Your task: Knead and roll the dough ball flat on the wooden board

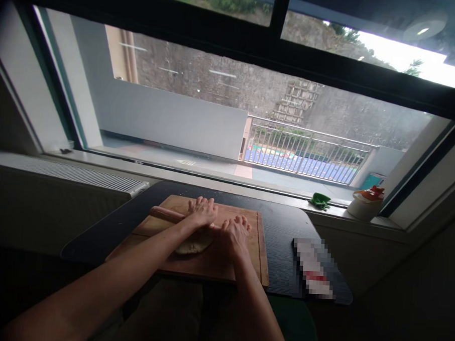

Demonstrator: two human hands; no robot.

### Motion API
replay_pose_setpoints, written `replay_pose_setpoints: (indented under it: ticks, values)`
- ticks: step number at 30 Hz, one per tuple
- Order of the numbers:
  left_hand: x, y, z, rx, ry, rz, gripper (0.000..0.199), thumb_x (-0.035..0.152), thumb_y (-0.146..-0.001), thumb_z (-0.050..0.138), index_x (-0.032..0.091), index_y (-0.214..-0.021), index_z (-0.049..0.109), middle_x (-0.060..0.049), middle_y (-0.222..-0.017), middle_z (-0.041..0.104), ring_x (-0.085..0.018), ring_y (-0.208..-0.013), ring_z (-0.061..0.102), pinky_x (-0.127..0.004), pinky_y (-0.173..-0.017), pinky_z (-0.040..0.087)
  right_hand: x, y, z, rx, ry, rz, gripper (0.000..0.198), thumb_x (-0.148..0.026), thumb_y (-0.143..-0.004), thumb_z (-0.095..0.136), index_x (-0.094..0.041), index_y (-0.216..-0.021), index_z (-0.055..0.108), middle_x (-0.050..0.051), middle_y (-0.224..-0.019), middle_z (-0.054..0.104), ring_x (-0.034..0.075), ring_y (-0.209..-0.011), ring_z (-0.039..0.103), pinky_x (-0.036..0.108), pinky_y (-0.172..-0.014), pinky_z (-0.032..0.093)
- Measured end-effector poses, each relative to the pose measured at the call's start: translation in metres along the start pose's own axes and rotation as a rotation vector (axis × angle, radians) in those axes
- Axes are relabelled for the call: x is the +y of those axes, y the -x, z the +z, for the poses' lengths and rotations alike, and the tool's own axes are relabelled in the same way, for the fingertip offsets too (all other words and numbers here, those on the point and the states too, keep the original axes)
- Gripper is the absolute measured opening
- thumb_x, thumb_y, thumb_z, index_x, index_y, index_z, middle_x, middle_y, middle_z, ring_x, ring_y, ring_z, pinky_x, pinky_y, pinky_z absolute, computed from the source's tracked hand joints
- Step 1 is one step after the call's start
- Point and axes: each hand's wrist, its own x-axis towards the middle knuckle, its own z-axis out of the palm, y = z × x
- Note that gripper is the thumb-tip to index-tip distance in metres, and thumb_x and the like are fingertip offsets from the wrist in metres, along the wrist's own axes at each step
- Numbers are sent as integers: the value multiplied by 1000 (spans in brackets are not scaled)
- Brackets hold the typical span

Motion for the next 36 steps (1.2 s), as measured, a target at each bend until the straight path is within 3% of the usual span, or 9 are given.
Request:
replay_pose_setpoints:
  ticks: [9, 16, 22, 29, 36]
  values:
    - [-1, 22, -4, 71, 7, 35, 38, 43, -82, 31, 20, -103, 54, -11, -119, 54, -30, -121, 32, -55, -98, 15, -8, 27, 2, 157, -46, 41, 39, -31, -90, 27, -19, -97, 63, 9, -129, 44, 24, -124, 26, 41, -100, 16]
    - [4, 14, -12, 205, 27, 62, 34, 36, -85, 28, 21, -95, 57, -9, -110, 57, -24, -114, 39, -43, -102, 15, -3, -1, 4, 135, -87, 97, 36, -29, -88, 29, -20, -90, 64, 9, -120, 51, 24, -119, 33, 39, -96, 23]
    - [4, -11, -5, 245, 52, 58, 36, 36, -86, 27, 19, -92, 58, -10, -105, 58, -25, -110, 41, -44, -98, 21, 1, -27, 0, 66, -97, 93, 37, -30, -87, 28, -19, -91, 63, 10, -115, 52, 23, -111, 39, 39, -91, 27]
    - [6, -20, -2, 157, 15, 63, 39, 38, -85, 28, 17, -99, 57, -12, -111, 57, -26, -111, 41, -45, -98, 21, 3, -35, -2, 1, -82, 112, 41, -33, -89, 24, -19, -101, 60, 11, -119, 50, 23, -112, 39, 39, -91, 27]
    - [3, -8, 0, 19, -19, 17, 40, 41, -83, 29, 18, -102, 56, -12, -114, 56, -27, -112, 41, -49, -95, 24, 2, -11, 5, 101, -69, 47, 34, -28, -87, 29, -20, -93, 62, 9, -118, 51, 23, -115, 36, 36, -93, 26]
